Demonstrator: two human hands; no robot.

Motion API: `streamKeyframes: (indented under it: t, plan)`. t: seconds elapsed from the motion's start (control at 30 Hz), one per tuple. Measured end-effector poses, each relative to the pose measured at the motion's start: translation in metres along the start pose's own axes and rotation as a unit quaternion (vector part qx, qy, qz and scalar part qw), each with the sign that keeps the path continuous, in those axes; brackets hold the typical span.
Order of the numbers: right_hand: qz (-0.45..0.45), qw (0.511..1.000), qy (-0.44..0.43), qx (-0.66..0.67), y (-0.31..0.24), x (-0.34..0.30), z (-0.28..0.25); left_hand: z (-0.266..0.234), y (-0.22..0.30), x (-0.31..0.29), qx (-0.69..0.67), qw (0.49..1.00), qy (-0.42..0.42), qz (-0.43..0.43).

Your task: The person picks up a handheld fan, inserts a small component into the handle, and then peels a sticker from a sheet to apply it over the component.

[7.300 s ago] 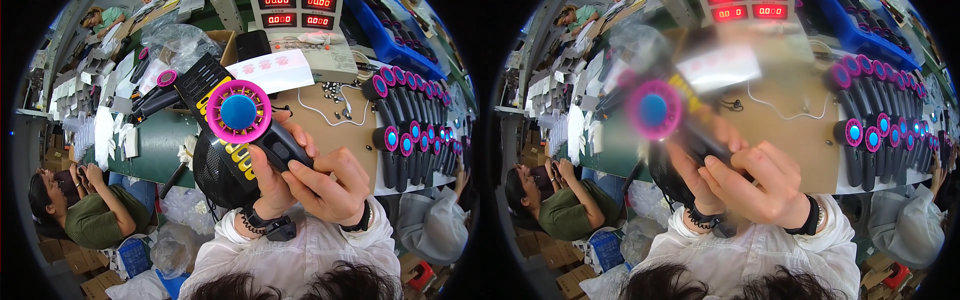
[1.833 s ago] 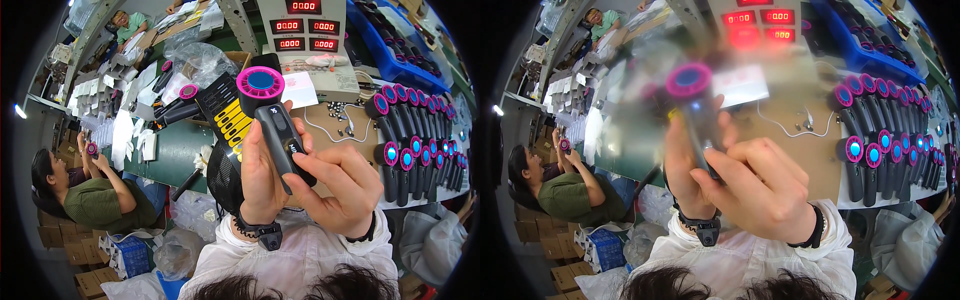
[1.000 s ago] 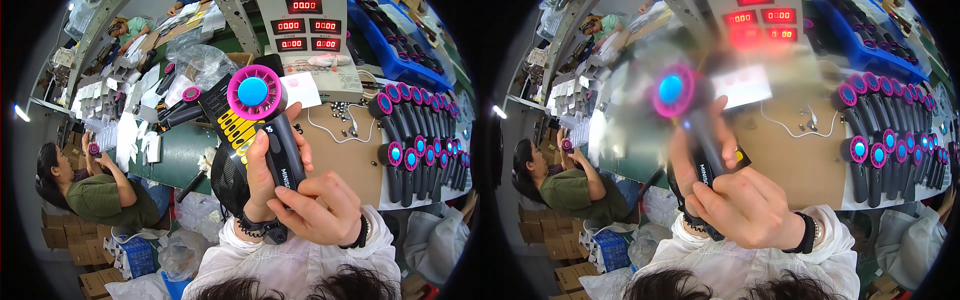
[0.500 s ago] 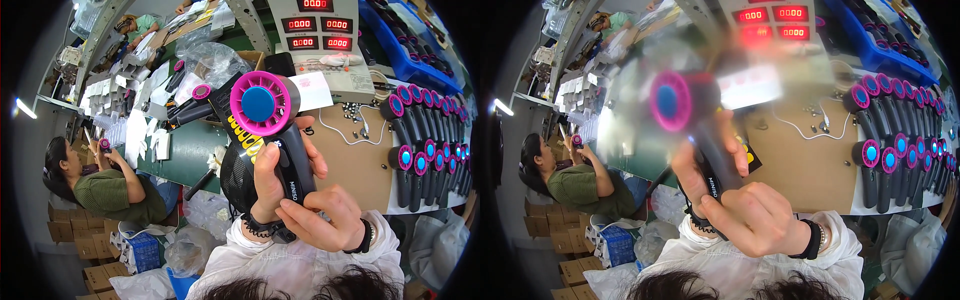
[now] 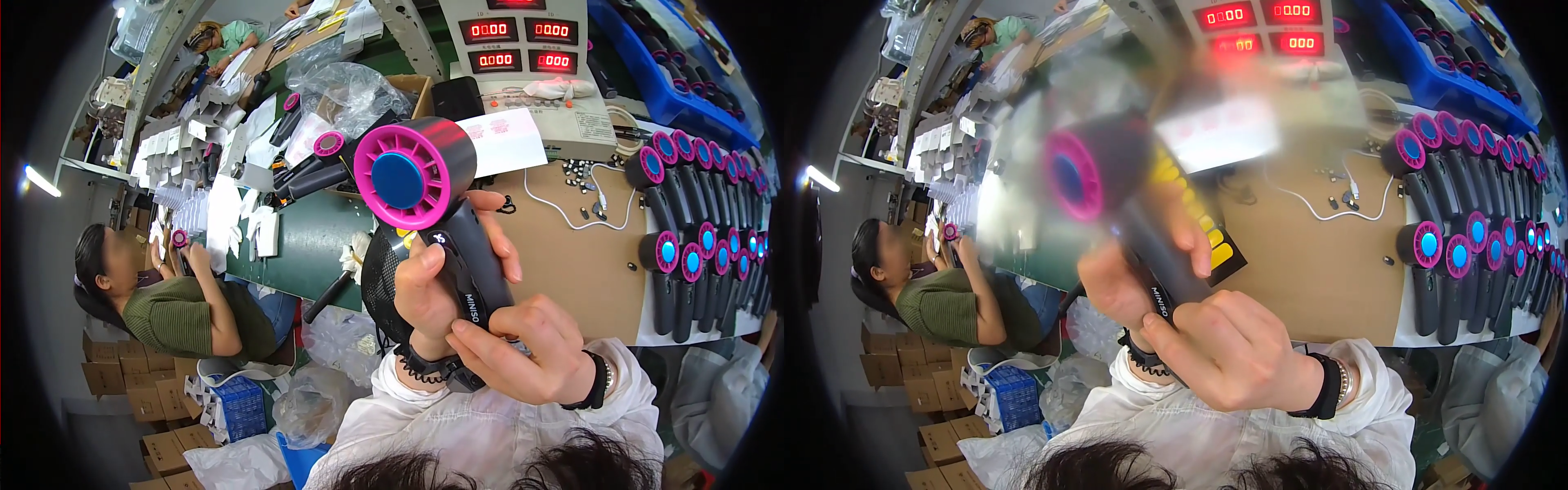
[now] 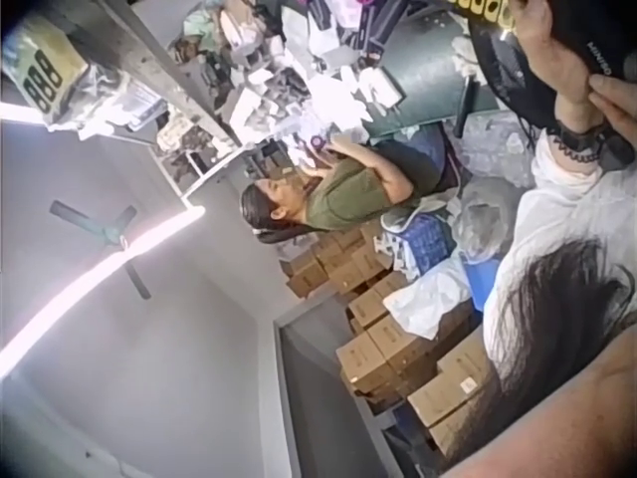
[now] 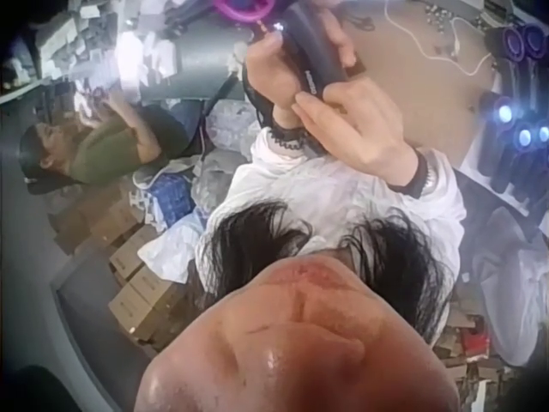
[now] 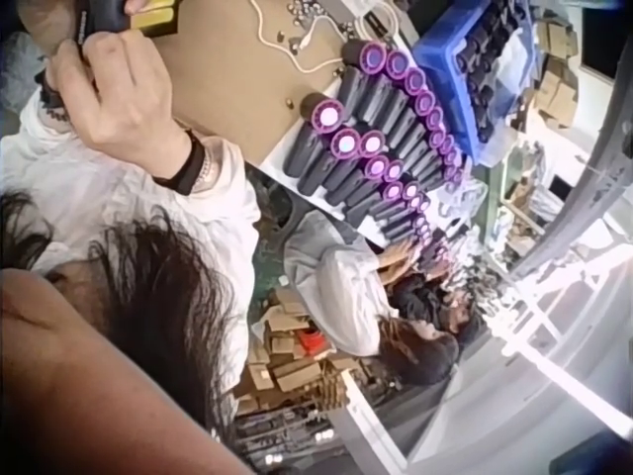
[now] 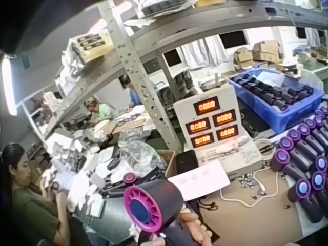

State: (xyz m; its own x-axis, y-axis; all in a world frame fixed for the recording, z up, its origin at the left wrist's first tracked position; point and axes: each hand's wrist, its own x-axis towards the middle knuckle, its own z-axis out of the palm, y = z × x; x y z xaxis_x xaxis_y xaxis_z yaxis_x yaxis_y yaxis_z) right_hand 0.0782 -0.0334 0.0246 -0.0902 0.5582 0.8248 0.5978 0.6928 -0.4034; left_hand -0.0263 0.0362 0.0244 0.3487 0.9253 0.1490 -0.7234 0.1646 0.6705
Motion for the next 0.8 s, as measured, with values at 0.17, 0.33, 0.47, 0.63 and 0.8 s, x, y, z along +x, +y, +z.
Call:
streamKeyframes:
  t: [0.17, 0.33, 0.47, 0.63, 0.8]
  plan:
    - [0.002, 1.0, 0.001, 0.001, -0.0006, 0.0, 0.0016, 0.001, -0.0009, 0.0003, -0.054, 0.998, -0.003, 0.024]
    - [0.003, 1.0, -0.003, 0.002, -0.0012, -0.0002, 0.002, -0.0006, 0.0002, 0.0001, -0.063, 0.998, -0.004, 0.022]
    - [0.004, 1.0, 0.0, 0.002, -0.0018, -0.0003, 0.0035, -0.0026, 0.0006, -0.0006, -0.055, 0.998, -0.008, 0.013]
    - [0.006, 1.0, -0.004, 0.005, -0.0021, -0.0003, 0.0035, -0.0026, 0.0013, -0.0012, -0.067, 0.998, -0.012, 0.001]
    - [0.002, 1.0, -0.004, 0.007, -0.0021, 0.0008, 0.0024, 0.0011, 0.003, -0.002, -0.081, 0.997, -0.02, -0.004]
